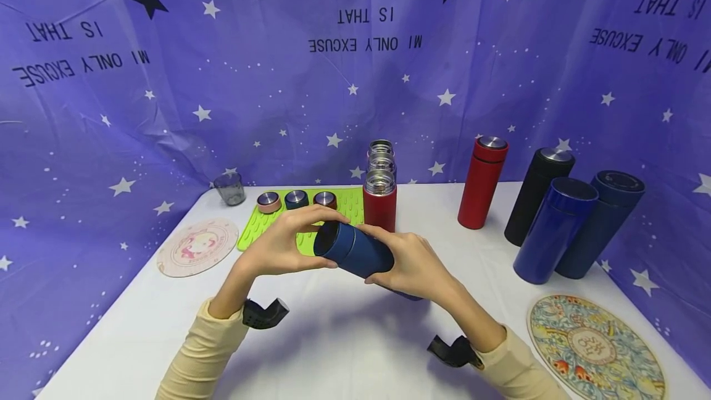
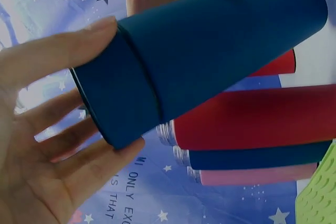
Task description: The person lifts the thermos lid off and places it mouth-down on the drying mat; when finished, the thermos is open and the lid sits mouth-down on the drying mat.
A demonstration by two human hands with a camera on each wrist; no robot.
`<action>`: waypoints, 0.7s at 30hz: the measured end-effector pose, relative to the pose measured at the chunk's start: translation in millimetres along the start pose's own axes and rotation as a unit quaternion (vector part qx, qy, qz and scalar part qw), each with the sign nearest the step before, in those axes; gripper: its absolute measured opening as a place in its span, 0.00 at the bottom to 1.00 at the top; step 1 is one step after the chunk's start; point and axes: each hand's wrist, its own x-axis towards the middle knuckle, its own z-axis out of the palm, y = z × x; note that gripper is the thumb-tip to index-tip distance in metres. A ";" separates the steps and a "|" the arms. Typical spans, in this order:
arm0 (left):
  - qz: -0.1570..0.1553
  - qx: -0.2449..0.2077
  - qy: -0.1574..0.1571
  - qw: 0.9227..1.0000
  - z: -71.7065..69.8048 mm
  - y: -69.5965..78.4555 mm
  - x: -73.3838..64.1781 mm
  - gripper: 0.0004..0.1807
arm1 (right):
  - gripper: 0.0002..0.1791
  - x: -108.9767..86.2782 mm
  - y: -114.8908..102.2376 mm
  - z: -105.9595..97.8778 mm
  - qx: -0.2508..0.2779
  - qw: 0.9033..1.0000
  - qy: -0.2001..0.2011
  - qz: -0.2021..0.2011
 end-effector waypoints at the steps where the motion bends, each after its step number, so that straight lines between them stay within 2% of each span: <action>1: 0.007 0.008 0.002 1.000 -0.4 -0.2 -0.3 0.35 | 0.50 0.3 0.3 0.8 0.009 1.000 0.000 -0.001; 4: 0.033 0.029 0.016 0.999 -2.2 -0.3 -0.5 0.34 | 0.49 1.2 1.2 3.7 0.045 0.999 0.006 -0.002; 7: 0.055 0.034 0.033 0.997 -4.6 1.2 0.0 0.34 | 0.46 2.3 2.4 4.2 0.106 0.994 0.007 0.017; 12: 0.068 0.018 0.035 0.997 -7.1 6.8 1.3 0.34 | 0.44 2.5 4.4 -2.3 0.179 0.982 -0.021 0.049; 16: 0.051 0.002 0.019 0.999 -6.6 7.3 1.2 0.35 | 0.43 1.6 4.8 -4.4 0.196 0.978 -0.035 0.057; 21: 0.037 -0.006 0.013 0.999 -4.5 2.4 -0.4 0.35 | 0.44 0.7 1.8 -4.8 0.159 0.985 -0.027 0.062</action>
